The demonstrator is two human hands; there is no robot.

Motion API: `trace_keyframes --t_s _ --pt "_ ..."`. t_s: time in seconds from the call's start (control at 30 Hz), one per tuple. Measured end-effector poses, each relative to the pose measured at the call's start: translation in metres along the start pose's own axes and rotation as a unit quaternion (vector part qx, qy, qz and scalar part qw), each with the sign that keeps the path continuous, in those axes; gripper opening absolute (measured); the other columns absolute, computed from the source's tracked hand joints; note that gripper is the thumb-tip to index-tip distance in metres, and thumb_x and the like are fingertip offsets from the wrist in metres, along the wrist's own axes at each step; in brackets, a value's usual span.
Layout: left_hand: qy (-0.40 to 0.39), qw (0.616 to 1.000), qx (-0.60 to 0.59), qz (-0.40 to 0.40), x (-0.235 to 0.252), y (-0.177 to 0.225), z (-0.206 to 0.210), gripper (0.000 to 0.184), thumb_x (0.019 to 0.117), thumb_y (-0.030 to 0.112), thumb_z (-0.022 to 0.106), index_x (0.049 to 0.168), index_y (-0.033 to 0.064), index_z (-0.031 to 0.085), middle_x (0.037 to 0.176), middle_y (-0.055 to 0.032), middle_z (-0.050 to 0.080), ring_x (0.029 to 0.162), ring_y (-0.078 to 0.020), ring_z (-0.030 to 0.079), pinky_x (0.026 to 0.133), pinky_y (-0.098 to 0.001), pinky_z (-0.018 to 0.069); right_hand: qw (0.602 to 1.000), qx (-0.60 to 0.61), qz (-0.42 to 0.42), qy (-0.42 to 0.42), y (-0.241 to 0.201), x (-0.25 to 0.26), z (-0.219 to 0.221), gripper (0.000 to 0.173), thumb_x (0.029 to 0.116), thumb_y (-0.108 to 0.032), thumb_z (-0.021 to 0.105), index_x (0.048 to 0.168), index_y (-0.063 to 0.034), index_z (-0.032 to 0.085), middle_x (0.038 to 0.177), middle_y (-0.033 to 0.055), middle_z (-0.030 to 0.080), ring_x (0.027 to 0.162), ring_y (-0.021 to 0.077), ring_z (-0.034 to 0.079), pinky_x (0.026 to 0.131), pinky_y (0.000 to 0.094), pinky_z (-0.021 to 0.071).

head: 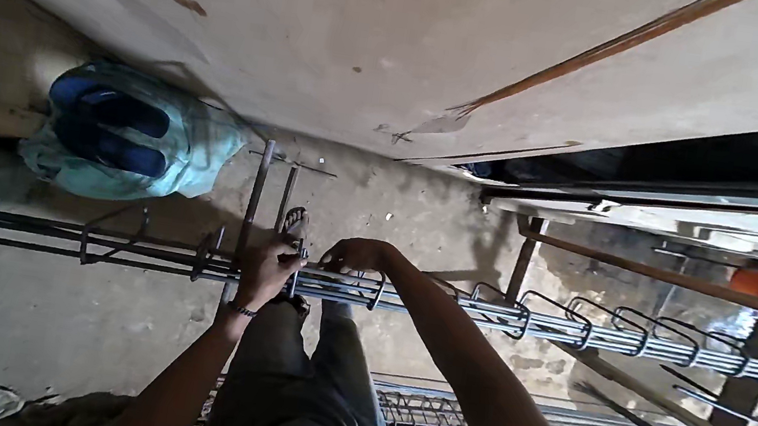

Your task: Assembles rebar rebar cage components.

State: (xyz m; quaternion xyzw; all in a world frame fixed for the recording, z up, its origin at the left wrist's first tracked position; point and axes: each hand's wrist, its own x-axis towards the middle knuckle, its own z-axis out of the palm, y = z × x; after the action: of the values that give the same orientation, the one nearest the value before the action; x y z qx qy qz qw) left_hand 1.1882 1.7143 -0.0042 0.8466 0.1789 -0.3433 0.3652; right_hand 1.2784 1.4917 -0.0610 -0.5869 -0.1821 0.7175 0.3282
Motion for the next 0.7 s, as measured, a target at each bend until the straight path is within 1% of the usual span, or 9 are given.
trace_keyframes --t_s 0.07,0.17,0.27,0.33,0.4,0.47,0.53,0.6,0.7 --pt "0.000 1.000 0.007 0.003 0.001 0.000 0.002 0.031 0.0913 0.037 0.077 0.109 0.0121 0.078 0.107 -0.0086 0.076 0.104 -0.0223 0.071 0.100 -0.0489 0.0515 0.999 0.036 -0.011 0.034 -0.001 -0.010 0.005 0.027 0.1028 -0.017 0.058 0.128 -0.0097 0.063 0.103 0.0060 0.068 0.079 0.0091 0.060 0.071 0.0318 0.0516" --pt "-0.001 1.000 0.011 -0.006 -0.003 0.000 -0.003 0.030 0.0914 0.036 0.077 0.108 0.0105 0.078 0.105 -0.0105 0.076 0.103 -0.0259 0.071 0.099 -0.0536 0.0513 0.995 0.025 -0.061 0.080 -0.015 -0.026 0.021 0.036 0.1019 -0.017 0.060 0.134 -0.0017 0.055 0.118 0.0169 0.067 0.103 0.0212 0.066 0.093 0.0444 0.0540" --pt "-0.001 1.000 -0.005 0.021 -0.008 0.004 -0.002 0.026 0.0934 0.029 0.076 0.108 0.0076 0.077 0.105 -0.0138 0.076 0.101 -0.0293 0.071 0.097 -0.0570 0.0529 0.976 -0.076 -0.090 0.182 -0.025 -0.035 0.056 0.043 0.0908 -0.021 0.078 0.125 0.0012 0.065 0.118 0.0208 0.069 0.112 0.0335 0.066 0.101 0.0554 0.0506" --pt "-0.006 0.999 0.002 0.047 -0.010 0.008 -0.001 0.026 0.0955 0.025 0.074 0.111 0.0043 0.076 0.107 -0.0191 0.074 0.104 -0.0355 0.070 0.097 -0.0606 0.0507 0.956 -0.117 -0.066 0.261 -0.031 -0.040 0.080 0.036 0.0937 -0.021 0.075 0.121 0.0022 0.068 0.121 0.0227 0.068 0.114 0.0377 0.066 0.102 0.0555 0.0502" --pt "-0.009 0.998 0.011 0.058 -0.010 0.009 -0.002 0.027 0.0965 0.026 0.073 0.111 0.0031 0.075 0.107 -0.0219 0.073 0.104 -0.0389 0.069 0.097 -0.0637 0.0487 0.934 -0.107 -0.035 0.340 -0.039 -0.044 0.102 0.025 0.1004 -0.013 0.062 0.118 0.0030 0.069 0.132 0.0226 0.063 0.121 0.0374 0.063 0.104 0.0529 0.0505" --pt "-0.005 0.997 0.013 0.070 -0.010 0.007 -0.003 0.028 0.0973 0.027 0.072 0.109 0.0018 0.075 0.106 -0.0225 0.073 0.103 -0.0390 0.069 0.097 -0.0637 0.0490 0.913 -0.130 0.002 0.387 -0.052 -0.046 0.120 0.028 0.1009 -0.010 0.058 0.125 0.0001 0.068 0.148 0.0192 0.053 0.138 0.0354 0.050 0.116 0.0489 0.0412" --pt "0.007 0.995 0.018 0.102 -0.013 0.004 -0.003 0.029 0.0973 0.025 0.071 0.108 -0.0011 0.075 0.107 -0.0253 0.072 0.105 -0.0415 0.069 0.099 -0.0632 0.0487 0.895 -0.162 0.047 0.413 -0.067 -0.046 0.138 0.036 0.1007 -0.016 0.059 0.134 -0.0042 0.064 0.154 0.0175 0.049 0.148 0.0354 0.038 0.124 0.0534 0.0262" --pt "0.002 0.994 0.014 0.111 -0.010 -0.002 0.000 0.032 0.0976 0.028 0.070 0.111 -0.0010 0.074 0.108 -0.0250 0.072 0.106 -0.0414 0.069 0.099 -0.0629 0.0493 0.886 -0.154 0.088 0.428 -0.084 -0.047 0.142 0.040 0.1007 -0.021 0.060 0.138 -0.0054 0.061 0.151 0.0178 0.052 0.148 0.0362 0.038 0.126 0.0603 0.0168" --pt "-0.016 0.996 -0.022 0.087 -0.007 -0.004 -0.001 0.033 0.0953 0.031 0.074 0.112 0.0018 0.074 0.105 -0.0202 0.074 0.097 -0.0337 0.072 0.093 -0.0571 0.0546 0.887 -0.157 0.106 0.422 -0.106 -0.045 0.137 0.034 0.1027 -0.021 0.058 0.131 -0.0037 0.065 0.133 0.0198 0.063 0.133 0.0385 0.053 0.121 0.0631 0.0255"
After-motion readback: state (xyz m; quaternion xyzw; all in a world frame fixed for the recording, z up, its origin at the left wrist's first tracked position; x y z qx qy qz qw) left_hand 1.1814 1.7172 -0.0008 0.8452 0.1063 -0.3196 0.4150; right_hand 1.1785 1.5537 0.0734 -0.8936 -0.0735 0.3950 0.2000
